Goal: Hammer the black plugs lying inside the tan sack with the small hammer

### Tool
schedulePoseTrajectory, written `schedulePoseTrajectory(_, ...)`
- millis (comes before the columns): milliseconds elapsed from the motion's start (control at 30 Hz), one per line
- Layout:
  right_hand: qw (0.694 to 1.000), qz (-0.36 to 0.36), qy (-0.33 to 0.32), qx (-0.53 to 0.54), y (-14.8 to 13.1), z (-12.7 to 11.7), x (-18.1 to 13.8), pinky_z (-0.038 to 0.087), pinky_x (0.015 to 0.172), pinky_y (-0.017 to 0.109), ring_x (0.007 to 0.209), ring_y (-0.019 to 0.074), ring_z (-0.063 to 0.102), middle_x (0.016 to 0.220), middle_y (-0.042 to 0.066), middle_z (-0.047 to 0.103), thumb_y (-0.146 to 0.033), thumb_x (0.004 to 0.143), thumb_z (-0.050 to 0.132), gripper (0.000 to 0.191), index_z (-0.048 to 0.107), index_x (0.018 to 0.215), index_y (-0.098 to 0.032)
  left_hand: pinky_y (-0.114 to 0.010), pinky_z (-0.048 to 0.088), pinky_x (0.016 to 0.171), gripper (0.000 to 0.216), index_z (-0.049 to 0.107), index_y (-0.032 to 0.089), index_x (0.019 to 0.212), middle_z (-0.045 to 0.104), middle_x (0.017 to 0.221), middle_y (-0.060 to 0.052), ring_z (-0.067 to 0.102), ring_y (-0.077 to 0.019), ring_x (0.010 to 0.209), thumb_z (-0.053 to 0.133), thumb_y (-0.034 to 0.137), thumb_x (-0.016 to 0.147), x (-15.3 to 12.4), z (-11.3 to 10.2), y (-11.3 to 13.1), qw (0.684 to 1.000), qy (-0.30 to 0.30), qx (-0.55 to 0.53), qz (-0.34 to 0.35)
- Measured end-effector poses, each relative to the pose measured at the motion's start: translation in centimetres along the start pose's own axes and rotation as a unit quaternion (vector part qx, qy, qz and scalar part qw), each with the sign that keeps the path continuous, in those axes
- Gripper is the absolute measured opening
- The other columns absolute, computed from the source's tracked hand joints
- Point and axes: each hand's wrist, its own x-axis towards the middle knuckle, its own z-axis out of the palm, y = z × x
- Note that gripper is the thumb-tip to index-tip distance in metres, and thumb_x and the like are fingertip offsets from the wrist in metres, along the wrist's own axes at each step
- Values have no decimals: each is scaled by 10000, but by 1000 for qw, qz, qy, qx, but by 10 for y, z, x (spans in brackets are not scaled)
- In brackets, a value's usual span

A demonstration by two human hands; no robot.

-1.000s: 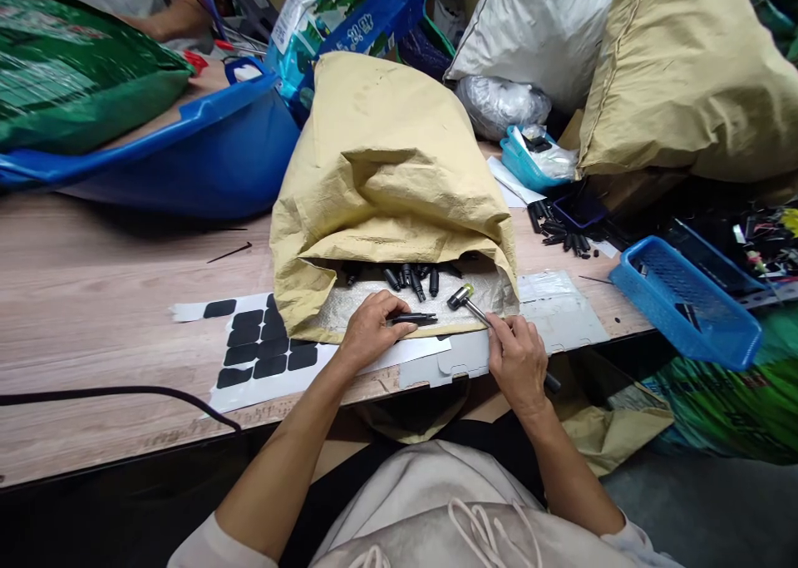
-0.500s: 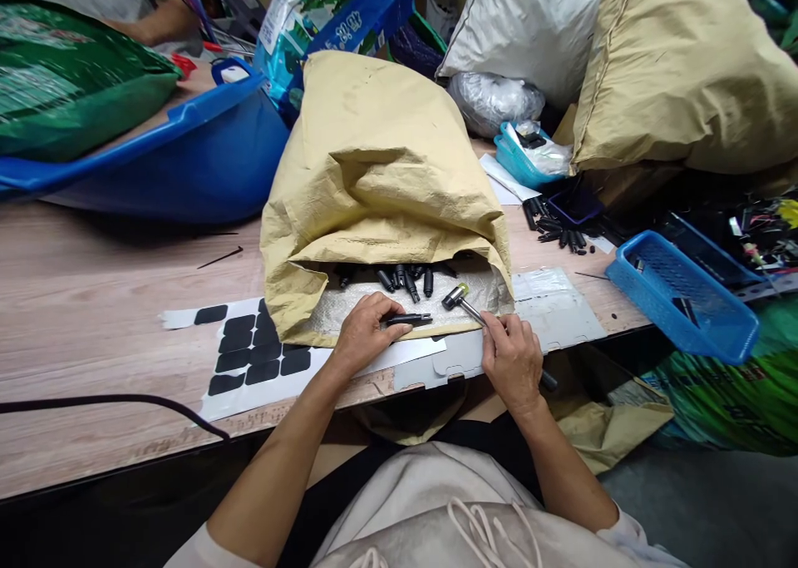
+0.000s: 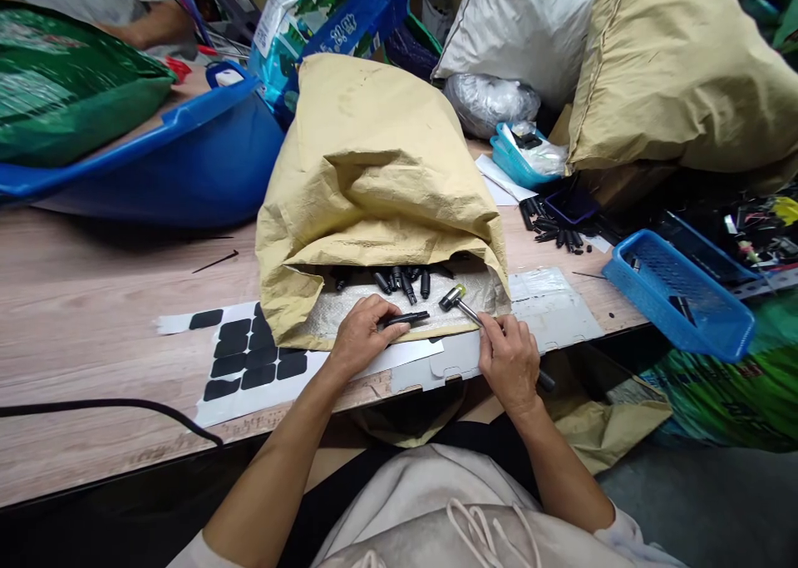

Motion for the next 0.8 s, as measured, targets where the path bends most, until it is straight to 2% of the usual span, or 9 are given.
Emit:
schedulePoseTrajectory(267, 1000, 9, -15, 4, 0, 0, -1, 361, 765, 355, 894, 229, 516, 994, 70, 657, -201, 1017, 551, 321, 706, 1293, -255, -383, 455, 862, 248, 725, 227, 908, 657, 860, -37, 584, -243, 924, 596, 435, 941, 4, 1, -4, 1000, 1, -3, 7)
schedulePoseTrajectory(400, 1000, 9, -18, 0, 0, 0, -1, 362, 764, 362, 892, 234, 517, 1000, 78, 660, -189, 1013, 540, 335, 704, 1298, -253, -409, 475, 898, 253, 714, 227, 918, 698, 924, -60, 605, -262, 959, 573, 434, 953, -10, -12, 22, 998, -1, -60, 18)
schedulePoseTrajectory(467, 1000, 7, -19, -1, 0, 0, -1, 360, 764, 361, 891, 235, 517, 1002, 78, 660, -184, 1009, 542, 338, 702, 1298, -254, -397, 490, 926, 248, 714, 235, 988, 732, 1027, -72, 630, -261, 1005, 557, 427, 987, -29, -20, 47, 991, -41, -120, 41)
schedulePoseTrajectory(533, 1000, 5, -18, -1, 0, 0, 0, 354, 766, 358, 892, 235, 517, 1003, 76, 662, -183, 1011, 541, 337, 699, 1300, -255, -347, 505, 888, 253, 720, 249, 1045, 749, 1036, -60, 660, -235, 960, 545, 430, 1019, -54, -22, 68, 973, -141, -175, 54)
schedulePoseTrajectory(600, 1000, 5, -15, -3, 0, 0, 0, 349, 770, 355, 895, 236, 517, 998, 75, 663, -184, 1016, 535, 333, 700, 1296, -253, -305, 503, 830, 268, 734, 256, 1043, 757, 979, -35, 673, -208, 879, 559, 458, 1020, -78, -12, 76, 945, -254, -200, 50)
schedulePoseTrajectory(667, 1000, 4, -12, -4, 0, 0, 0, 345, 771, 353, 894, 238, 517, 990, 75, 663, -187, 1020, 529, 327, 703, 1290, -251, -298, 499, 807, 307, 745, 250, 1010, 758, 935, -22, 675, -205, 845, 580, 509, 995, -96, 11, 65, 929, -318, -187, 13)
schedulePoseTrajectory(733, 1000, 3, -9, -2, -1, 0, 0, 344, 769, 354, 891, 238, 514, 986, 73, 661, -192, 1023, 531, 322, 703, 1288, -253, -322, 514, 804, 360, 751, 243, 1001, 764, 922, -26, 685, -229, 855, 565, 551, 972, -108, 42, 40, 933, -320, -148, -75)
schedulePoseTrajectory(800, 1000, 4, -7, 2, -1, 1, -1, 343, 765, 356, 890, 238, 510, 987, 70, 658, -196, 1024, 535, 318, 701, 1289, -255, -380, 536, 876, 384, 755, 269, 1106, 788, 1054, -54, 709, -280, 992, 538, 553, 965, -112, 73, 11, 941, -270, -102, -176)
